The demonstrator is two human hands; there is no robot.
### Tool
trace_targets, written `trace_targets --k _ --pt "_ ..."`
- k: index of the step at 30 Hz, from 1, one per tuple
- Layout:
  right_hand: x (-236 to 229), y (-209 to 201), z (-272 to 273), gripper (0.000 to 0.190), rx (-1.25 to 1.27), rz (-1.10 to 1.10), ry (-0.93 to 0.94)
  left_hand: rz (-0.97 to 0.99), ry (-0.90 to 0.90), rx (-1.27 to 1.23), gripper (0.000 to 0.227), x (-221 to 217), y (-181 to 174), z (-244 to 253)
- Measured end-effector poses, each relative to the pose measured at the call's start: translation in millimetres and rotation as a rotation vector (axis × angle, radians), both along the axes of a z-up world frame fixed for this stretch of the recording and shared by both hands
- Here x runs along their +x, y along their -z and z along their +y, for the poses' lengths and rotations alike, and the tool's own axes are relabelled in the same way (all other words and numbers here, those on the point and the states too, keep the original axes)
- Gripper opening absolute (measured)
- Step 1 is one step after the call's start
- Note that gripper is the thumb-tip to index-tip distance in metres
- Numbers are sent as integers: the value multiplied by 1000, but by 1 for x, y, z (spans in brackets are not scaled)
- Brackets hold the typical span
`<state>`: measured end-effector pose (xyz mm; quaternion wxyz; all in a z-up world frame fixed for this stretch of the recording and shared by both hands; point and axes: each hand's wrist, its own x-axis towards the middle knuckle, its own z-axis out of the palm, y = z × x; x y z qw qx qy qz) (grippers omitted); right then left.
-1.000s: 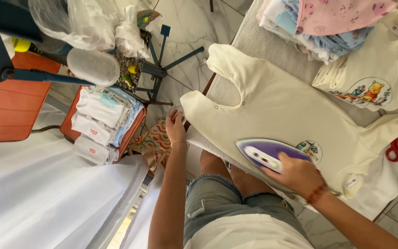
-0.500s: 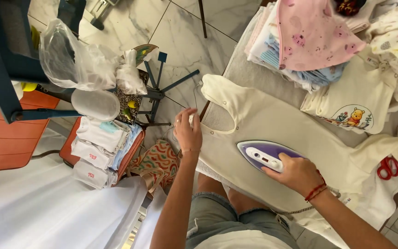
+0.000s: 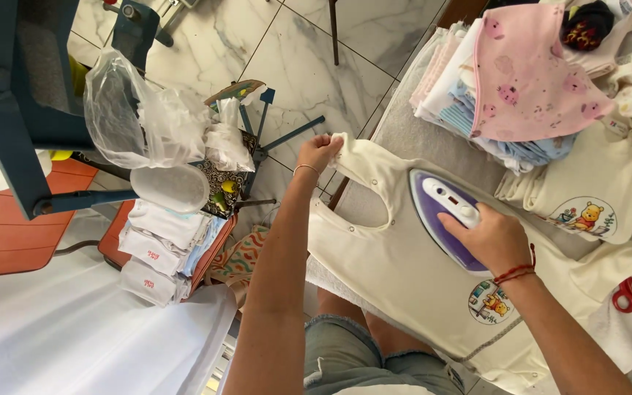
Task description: Ironing and folding baby clothes on a work table
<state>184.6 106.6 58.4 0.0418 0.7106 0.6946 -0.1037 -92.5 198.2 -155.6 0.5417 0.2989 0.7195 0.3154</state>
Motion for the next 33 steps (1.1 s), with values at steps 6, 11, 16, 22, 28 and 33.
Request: trace_targets --k 6,11,16,22,28,33 --pt "-8 -6 2 51 18 -18 -76 -311 -106 304 11 -20 -75 6" --pt "-5 -2 8 54 -52 26 49 -2 154 102 33 -22 -68 6" --pt "-8 -3 11 54 -87 74 85 18 282 160 29 -19 -77 7" --pt "-27 -11 30 54 -110 95 20 222 374 438 21 -31 -134 0" --pt "-85 -11 81 55 -186 101 -104 443 450 471 15 -41 -129 -1" --pt "-115 -21 115 60 -281 121 -133 489 439 467 14 -46 -117 -4"
